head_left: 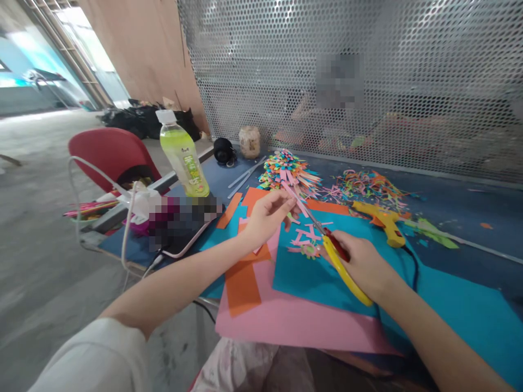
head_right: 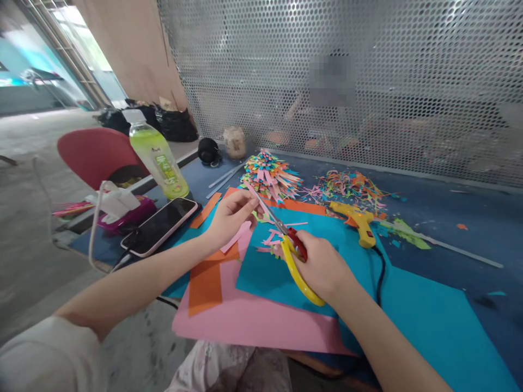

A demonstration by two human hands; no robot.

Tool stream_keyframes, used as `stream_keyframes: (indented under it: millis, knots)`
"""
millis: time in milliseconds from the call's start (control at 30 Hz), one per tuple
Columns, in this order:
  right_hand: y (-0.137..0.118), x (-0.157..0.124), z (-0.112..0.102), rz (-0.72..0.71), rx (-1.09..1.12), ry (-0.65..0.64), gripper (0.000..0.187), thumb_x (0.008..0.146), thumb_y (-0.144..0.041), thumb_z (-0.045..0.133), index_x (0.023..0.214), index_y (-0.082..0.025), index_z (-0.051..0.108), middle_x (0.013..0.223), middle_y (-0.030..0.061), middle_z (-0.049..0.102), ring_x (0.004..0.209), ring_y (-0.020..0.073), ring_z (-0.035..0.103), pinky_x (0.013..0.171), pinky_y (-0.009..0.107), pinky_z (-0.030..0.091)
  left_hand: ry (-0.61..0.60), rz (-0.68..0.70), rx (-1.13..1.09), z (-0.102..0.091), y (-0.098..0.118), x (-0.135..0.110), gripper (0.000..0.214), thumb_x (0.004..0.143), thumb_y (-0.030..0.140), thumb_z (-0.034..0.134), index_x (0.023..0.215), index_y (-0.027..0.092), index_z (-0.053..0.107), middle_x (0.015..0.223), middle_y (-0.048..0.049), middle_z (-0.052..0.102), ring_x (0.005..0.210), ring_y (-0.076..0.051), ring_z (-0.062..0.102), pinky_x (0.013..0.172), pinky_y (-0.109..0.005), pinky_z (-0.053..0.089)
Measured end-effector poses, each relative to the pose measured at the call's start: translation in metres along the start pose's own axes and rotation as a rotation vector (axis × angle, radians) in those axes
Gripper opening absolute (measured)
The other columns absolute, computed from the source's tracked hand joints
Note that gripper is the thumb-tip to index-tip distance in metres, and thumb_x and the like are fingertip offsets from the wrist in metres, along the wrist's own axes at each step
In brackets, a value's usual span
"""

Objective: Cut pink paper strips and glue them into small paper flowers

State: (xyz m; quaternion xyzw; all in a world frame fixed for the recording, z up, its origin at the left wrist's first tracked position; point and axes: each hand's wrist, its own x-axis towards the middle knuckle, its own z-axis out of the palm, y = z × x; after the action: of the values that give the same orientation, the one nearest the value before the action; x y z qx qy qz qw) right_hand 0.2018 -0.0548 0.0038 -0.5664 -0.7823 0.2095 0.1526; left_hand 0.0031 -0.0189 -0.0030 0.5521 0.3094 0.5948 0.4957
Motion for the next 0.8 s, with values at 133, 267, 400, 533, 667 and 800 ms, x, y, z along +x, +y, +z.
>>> stream_keyframes:
  millis: [133,267,400,533,667,800]
  knots:
    - [-0.0011,0.0001,-0.0009,-0.013,0.011,0.011,0.032,0.080,-0.053,0.044,0.072,-0.023,0.051,0.063,0.0021,0.058,0.059,0.0178,0.053,0.053,0.028,0.033,-0.003,-0.012,0.000,0.0015,0.0003,-0.0014,0.027,0.075,0.040,0.064,0.075,0.015,0.053,0.066,-0.0001,0.058,0.057,-0.009,0.057,0.039,-0.018,0.046]
    - [-0.0016,-0.0001,0.0000,0.001,0.025,0.014,0.031,0.080,-0.052,0.043,0.073,-0.023,0.051,0.064,0.0033,0.060,0.061,0.0191,0.056,0.053,0.027,0.033,0.008,-0.007,-0.002,0.0017,0.0001,-0.0008,0.027,0.075,0.040,0.064,0.075,0.015,0.053,0.066,0.0003,0.058,0.055,-0.008,0.056,0.039,-0.018,0.046]
    - [-0.0011,0.0002,0.0024,0.014,-0.008,0.018,0.031,0.080,-0.052,0.042,0.071,-0.022,0.048,0.064,0.0040,0.060,0.061,0.0192,0.056,0.054,0.028,0.033,0.010,-0.007,-0.009,0.0019,0.0005,-0.0009,0.027,0.076,0.039,0.063,0.075,0.015,0.053,0.066,0.0003,0.058,0.056,-0.008,0.056,0.039,-0.018,0.046]
    - [-0.0015,0.0010,0.0027,0.009,-0.029,0.018,0.033,0.081,-0.054,0.041,0.073,-0.022,0.047,0.068,0.0050,0.061,0.064,0.0202,0.058,0.055,0.028,0.033,-0.015,-0.018,-0.011,0.0035,0.0010,-0.0025,0.029,0.075,0.041,0.064,0.076,0.015,0.053,0.065,0.0000,0.059,0.056,-0.009,0.057,0.040,-0.018,0.047]
    - [-0.0025,0.0006,0.0012,0.002,-0.021,0.022,0.031,0.081,-0.053,0.042,0.074,-0.023,0.047,0.069,0.0044,0.062,0.065,0.0199,0.058,0.055,0.027,0.033,-0.038,-0.034,-0.011,0.0046,0.0013,-0.0040,0.031,0.074,0.043,0.064,0.075,0.014,0.052,0.064,-0.0004,0.060,0.056,-0.008,0.057,0.041,-0.017,0.047]
    - [-0.0037,-0.0006,0.0017,0.000,-0.017,0.037,0.032,0.080,-0.053,0.042,0.071,-0.023,0.046,0.064,0.0030,0.059,0.059,0.0177,0.052,0.053,0.027,0.032,-0.048,-0.040,-0.010,0.0056,0.0009,-0.0048,0.030,0.074,0.042,0.064,0.074,0.014,0.052,0.064,-0.0004,0.060,0.055,-0.008,0.057,0.040,-0.017,0.046]
